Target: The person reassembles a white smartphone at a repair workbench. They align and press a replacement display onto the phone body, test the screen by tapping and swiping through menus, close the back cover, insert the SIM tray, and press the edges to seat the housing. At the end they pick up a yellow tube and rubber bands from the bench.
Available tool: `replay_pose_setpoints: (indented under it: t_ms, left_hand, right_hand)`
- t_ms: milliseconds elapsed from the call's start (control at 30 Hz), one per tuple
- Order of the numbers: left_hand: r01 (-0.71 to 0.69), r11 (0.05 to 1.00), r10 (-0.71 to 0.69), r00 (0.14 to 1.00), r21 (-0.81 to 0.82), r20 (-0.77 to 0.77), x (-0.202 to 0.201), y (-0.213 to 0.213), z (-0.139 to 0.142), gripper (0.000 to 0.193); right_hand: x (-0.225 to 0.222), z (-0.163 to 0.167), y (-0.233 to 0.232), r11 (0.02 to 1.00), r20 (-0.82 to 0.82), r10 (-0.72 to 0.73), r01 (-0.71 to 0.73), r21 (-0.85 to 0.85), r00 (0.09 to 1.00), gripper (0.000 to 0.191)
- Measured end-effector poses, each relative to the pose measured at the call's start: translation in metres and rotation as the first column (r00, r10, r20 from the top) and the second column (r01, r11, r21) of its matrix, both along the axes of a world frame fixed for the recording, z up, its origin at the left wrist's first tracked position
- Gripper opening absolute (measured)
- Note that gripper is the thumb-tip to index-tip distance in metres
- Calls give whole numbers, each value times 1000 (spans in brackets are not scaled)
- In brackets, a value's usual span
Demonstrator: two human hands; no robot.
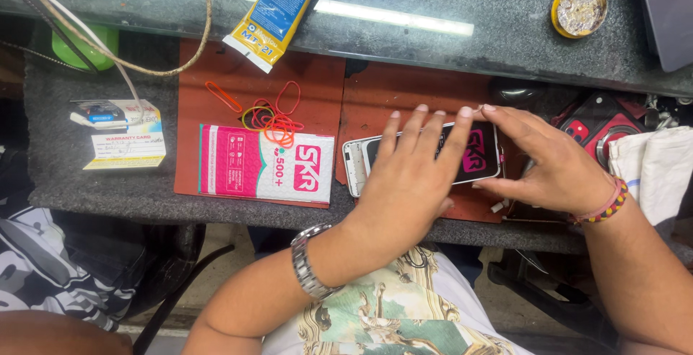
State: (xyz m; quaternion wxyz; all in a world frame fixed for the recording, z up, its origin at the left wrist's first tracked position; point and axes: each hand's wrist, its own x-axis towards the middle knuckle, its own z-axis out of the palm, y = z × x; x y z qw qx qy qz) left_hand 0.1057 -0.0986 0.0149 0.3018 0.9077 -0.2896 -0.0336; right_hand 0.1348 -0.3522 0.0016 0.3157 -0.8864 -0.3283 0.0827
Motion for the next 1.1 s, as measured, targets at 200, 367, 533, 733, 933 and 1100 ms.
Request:
replay_pose_setpoints:
  t_ms: [200,367,533,733,933,1100]
  left_hand:
    - [-13,999,12,999,-43,-32,-1,16,-5,107]
    - [-30,997,27,999,-70,-43,-4,25,-10,108]
    - [-58,992,52,997,-109,-61,-8,43,-10,107]
    - [-144,979,128,985,-142,-119,-15,75,-9,101]
    - [-257,949,244,966,-181,-90,-23,105,-9,85]
    - [-344,896,345,937,-282,-45,-22,118,-1,61]
  right_hand:
    - [2,-4,-5,1000,-12,-9,9,-7,1000,104]
    - [4,-2,-4,1000,10,12,-12,-19,1000,100]
    - [4,6,3,996,76,30,-23,-90,997,85]
    - [3,13,13,969,123,66,-34,-245,990,72]
    - [0,18,19,962,112,56,-23,-273,992,68]
    - [-1,25,22,953,134,75,-31,-301,988,68]
